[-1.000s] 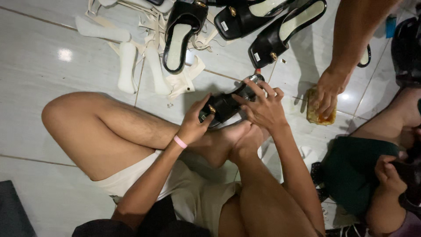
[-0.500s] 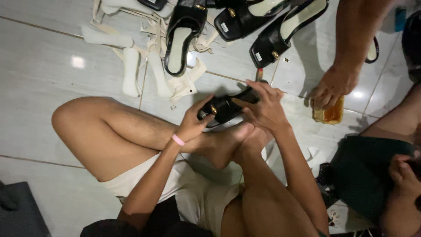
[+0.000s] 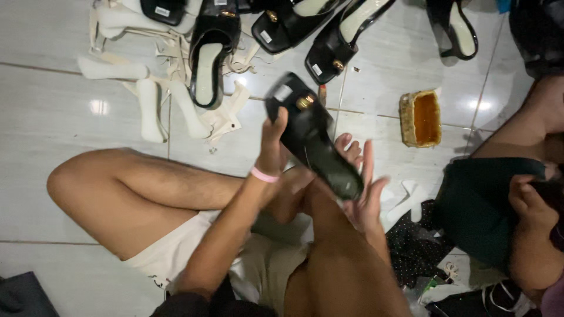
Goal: The person sits on the floor and wipes the insoles of black slide sandals using a small container of brown liquid. They handle multiple sandals one at a time, dipping a finger into the liquid and rubbing the interior surfaces.
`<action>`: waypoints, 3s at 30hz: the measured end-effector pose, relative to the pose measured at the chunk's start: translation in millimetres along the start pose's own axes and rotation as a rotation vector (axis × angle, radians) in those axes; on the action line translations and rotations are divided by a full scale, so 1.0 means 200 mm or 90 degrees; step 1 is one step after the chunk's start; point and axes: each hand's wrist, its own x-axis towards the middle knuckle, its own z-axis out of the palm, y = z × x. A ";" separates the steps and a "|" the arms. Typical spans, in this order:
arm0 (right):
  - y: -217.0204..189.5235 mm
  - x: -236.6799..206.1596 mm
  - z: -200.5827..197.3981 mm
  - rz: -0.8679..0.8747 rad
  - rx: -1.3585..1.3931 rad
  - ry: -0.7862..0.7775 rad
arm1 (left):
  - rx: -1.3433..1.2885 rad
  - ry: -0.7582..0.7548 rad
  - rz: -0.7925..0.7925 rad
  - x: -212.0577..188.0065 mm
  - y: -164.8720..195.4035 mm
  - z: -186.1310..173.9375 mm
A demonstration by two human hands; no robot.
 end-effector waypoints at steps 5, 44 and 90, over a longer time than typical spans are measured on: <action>0.06 -0.14 -0.08 -0.060 -0.055 -0.027 | -0.250 -0.030 -0.164 -0.04 -0.08 0.22; -0.56 0.35 1.17 -0.650 -0.873 -0.359 | -0.046 0.120 0.258 -0.33 0.92 -0.01; -0.54 0.32 0.94 -0.840 -0.970 -0.199 | 0.048 0.087 0.241 -0.28 0.89 0.12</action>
